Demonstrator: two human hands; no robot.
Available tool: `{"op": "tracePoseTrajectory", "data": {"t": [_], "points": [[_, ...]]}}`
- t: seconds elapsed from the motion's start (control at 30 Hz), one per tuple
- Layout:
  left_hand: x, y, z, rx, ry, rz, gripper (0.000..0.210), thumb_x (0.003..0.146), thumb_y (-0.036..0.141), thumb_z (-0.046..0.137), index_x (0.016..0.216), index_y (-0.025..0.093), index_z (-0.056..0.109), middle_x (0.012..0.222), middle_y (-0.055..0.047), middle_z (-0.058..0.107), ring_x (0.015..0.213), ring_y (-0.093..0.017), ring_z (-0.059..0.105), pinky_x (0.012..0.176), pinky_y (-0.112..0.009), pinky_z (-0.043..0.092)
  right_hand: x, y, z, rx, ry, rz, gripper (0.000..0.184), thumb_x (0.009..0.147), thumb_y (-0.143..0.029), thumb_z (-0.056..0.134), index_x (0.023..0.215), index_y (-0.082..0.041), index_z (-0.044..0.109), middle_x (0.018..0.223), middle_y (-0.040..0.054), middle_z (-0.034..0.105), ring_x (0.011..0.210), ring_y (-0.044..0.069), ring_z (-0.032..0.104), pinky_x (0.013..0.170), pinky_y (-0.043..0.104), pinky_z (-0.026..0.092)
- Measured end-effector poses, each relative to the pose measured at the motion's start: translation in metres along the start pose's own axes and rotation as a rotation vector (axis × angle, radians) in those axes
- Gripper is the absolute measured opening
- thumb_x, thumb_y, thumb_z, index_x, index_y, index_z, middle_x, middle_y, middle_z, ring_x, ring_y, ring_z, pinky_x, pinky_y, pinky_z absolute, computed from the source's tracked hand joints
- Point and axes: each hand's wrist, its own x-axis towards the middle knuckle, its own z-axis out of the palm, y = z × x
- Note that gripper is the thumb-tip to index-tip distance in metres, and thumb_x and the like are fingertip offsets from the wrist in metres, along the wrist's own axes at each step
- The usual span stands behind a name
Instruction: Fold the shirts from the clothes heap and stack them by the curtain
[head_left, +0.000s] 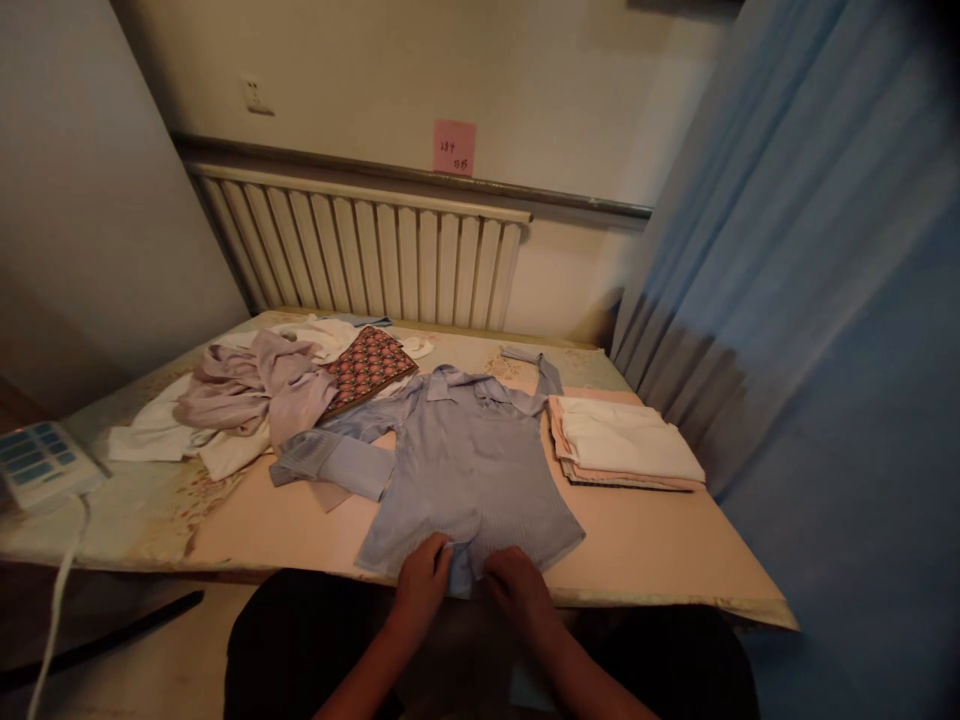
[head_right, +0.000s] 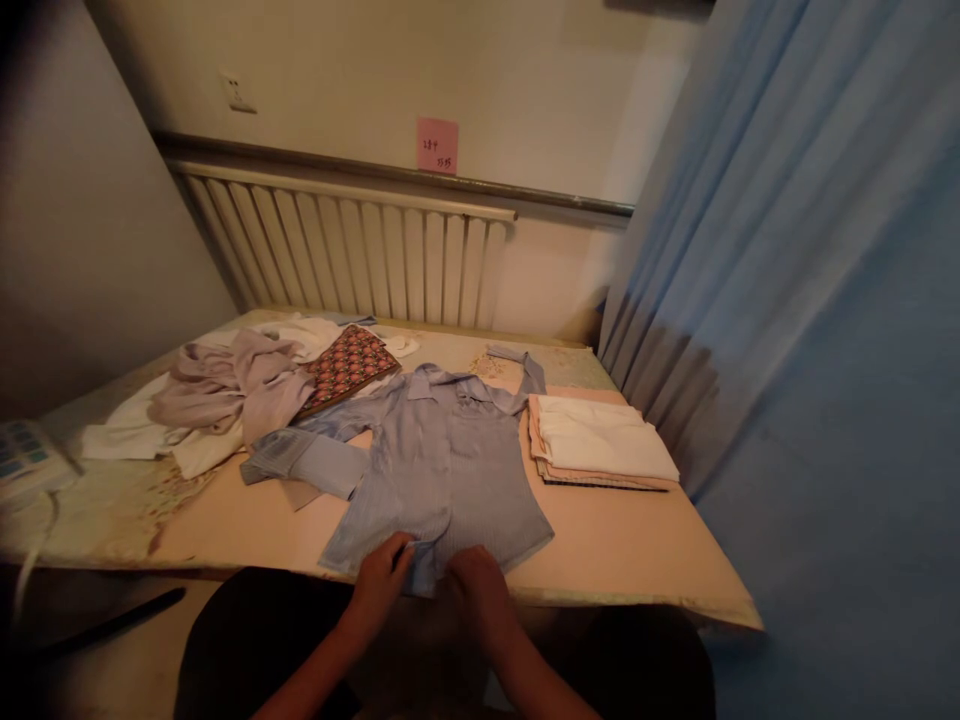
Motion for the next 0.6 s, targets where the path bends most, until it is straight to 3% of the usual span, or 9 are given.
{"op": "tracePoseTrajectory", "data": {"t": [0.37, 0.6], "points": [[-0.006, 0.016, -0.008, 0.129, -0.023, 0.155, 0.024, 0.092, 0.029, 0.038, 0.080, 0.020, 0.057, 0.084, -0.005, 0.061, 0.081, -0.019, 0.056, 0.075, -0.031, 0.042, 0.005, -0.012, -0.008, -0.036, -0.030, -0.020, 0.014, 0.087, -0.010, 0.051, 0.079, -0.018, 0.058, 0.080, 0.0016, 0.061, 0.080, 0.016, 0.051, 0.070, 0.026, 0.035], [-0.007, 0.017, -0.010, 0.131, -0.020, 0.150, 0.023, 0.092, 0.029, 0.038, 0.082, 0.020, 0.057, 0.085, -0.006, 0.061, 0.082, -0.019, 0.057, 0.076, -0.031, 0.043, 0.007, -0.015, -0.002, -0.102, -0.012, -0.093, 0.011, 0.087, -0.012, 0.051, 0.082, -0.019, 0.058, 0.082, 0.0025, 0.060, 0.081, 0.017, 0.051, 0.072, 0.026, 0.035]]}}
